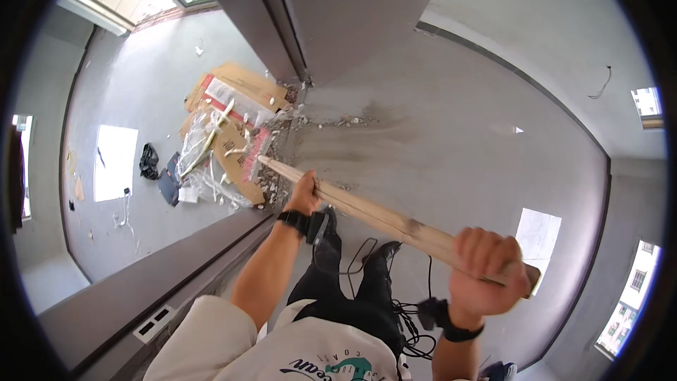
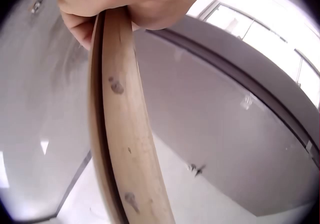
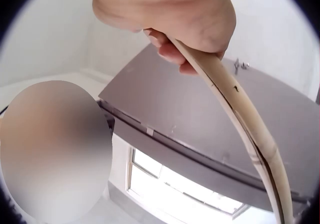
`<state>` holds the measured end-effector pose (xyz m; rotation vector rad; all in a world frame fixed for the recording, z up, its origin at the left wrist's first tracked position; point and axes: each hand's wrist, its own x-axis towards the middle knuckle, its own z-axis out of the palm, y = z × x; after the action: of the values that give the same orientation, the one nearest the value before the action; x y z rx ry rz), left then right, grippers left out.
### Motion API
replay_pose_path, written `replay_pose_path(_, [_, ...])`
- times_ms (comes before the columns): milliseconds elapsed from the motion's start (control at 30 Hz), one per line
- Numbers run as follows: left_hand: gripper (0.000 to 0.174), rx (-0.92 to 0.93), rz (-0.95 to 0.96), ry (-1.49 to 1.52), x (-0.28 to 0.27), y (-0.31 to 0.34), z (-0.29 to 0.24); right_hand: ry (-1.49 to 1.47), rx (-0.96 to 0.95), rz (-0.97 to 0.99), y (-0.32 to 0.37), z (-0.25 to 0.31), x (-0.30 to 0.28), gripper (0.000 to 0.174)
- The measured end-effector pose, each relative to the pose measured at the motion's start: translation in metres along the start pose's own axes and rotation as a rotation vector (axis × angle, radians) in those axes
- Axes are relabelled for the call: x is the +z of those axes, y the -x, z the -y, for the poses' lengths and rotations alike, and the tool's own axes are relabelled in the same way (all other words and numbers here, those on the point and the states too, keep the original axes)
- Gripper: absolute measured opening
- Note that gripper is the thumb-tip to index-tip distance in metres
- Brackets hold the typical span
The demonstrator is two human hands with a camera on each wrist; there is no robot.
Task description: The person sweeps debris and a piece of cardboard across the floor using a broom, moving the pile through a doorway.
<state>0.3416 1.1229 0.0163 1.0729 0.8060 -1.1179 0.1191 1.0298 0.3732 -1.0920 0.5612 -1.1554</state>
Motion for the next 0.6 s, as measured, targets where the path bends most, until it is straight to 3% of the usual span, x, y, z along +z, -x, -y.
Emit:
replay_pose_path(67, [0.021, -0.102, 0.037, -0.035, 0.036, 0.063, 0.013, 0.038, -0.033, -0.051, -0.002, 0.035, -0.025, 0.035])
replay_pose_path(167, [0.028, -0.24, 0.199, -0.061, 0.075, 0.094, 0.062, 0.099, -0.124, -0.005, -0.013, 0.101, -0.056, 0.035])
replay_pose_path(200, [0.027, -0.308, 0.222, -0.06, 0.094, 0.104, 0.075, 0.13, -0.19, -0.087, -0.016, 0.12, -0.057, 0.033])
replay_pose_path(367, [0.025, -0.544, 0.419, 0.16, 0.184, 0.134, 0.119, 0.488, -0.296, 0.276, -0.054, 0.19, -0.041, 0.028])
replay_pose_path(500, [0.028, -0.643, 0.434, 0.237, 0.25, 0.115, 0.108, 0.697, -0.2, 0.633, -0.098, 0.135, 0.026, 0.032])
replay_pose_path(600, [0.025, -0.663, 0.401, 0.327, 0.28, 0.029, 0.118, 0.786, -0.126, 0.788, -0.131, 0.042, 0.067, 0.036])
